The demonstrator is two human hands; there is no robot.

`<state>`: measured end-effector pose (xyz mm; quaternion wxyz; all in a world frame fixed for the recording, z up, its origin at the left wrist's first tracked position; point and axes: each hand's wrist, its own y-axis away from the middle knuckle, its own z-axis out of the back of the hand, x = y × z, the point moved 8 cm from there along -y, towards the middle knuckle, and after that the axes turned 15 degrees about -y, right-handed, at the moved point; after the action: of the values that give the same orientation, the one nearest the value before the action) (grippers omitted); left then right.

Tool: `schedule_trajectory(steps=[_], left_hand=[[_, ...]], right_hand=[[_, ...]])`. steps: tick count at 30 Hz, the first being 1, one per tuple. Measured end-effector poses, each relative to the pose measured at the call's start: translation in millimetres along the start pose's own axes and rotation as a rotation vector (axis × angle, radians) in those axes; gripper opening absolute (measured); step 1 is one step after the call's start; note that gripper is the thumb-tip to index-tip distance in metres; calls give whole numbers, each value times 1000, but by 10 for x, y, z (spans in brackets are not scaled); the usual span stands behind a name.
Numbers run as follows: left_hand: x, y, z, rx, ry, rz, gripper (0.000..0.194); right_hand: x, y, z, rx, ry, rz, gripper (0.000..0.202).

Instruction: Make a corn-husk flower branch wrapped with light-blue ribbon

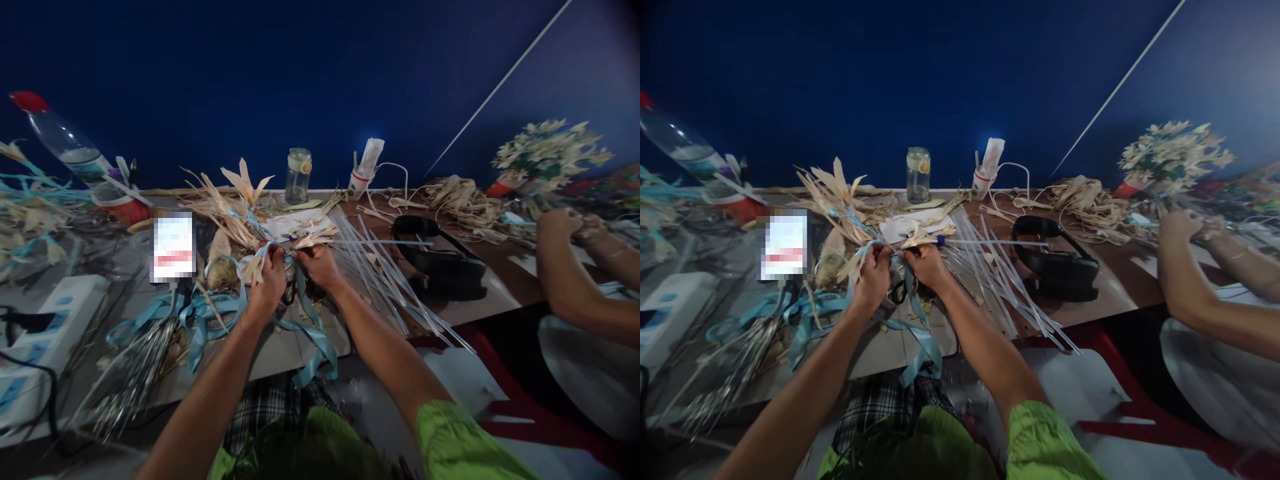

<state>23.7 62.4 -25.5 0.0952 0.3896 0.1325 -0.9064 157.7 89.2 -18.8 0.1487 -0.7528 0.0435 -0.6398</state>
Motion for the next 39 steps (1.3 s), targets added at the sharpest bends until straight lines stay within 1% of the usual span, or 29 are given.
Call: schedule_trajectory(steps=[5, 7, 9, 12, 14, 18, 19, 21, 23, 25, 28, 31, 33, 36, 39], left_hand=[[-99, 60, 38, 13, 8, 12, 20], [-119, 84, 20, 21, 22, 38, 19], [-127, 97, -9, 34, 40, 64, 19], [-120, 87, -12, 35, 15, 84, 19], [-113, 64, 18, 25, -11, 68, 20], [-63, 11, 65, 12, -16, 39, 22], [-50, 2, 63, 12, -13, 32, 22], [-50, -11, 39, 25, 4, -8, 23], [-72, -12, 13, 38, 30, -57, 23], [-77, -5, -2, 52, 32, -62, 23], [-56, 13, -5, 83, 4, -17, 21], [-55, 18, -5, 112, 36, -8, 19], [-54, 3, -14, 134, 99, -3, 18], [-38, -35, -53, 191, 248, 42, 16], [-41, -72, -75, 243, 367, 60, 15]], right_hand=[[113, 46, -29, -28, 268, 186, 17], [122, 69, -31, -52, 341, 217, 18], [111, 81, -16, -91, 359, 215, 19], [62, 80, 8, -136, 283, 163, 21], [2, 70, -6, -116, 156, 91, 21], [-166, 77, -126, 23, -220, -128, 23], [-211, 88, -150, 39, -299, -189, 23], [-299, 114, -173, 37, -388, -306, 25], [-353, 132, -167, 16, -392, -381, 25], [-352, 128, -140, -4, -357, -390, 24], [-292, 100, -83, -25, -287, -333, 20], [-287, 83, -55, -18, -297, -328, 18], [-307, 75, -29, -25, -303, -340, 18], [-327, 70, 22, -50, -279, -352, 17], [-346, 93, 12, -31, -343, -416, 22]])
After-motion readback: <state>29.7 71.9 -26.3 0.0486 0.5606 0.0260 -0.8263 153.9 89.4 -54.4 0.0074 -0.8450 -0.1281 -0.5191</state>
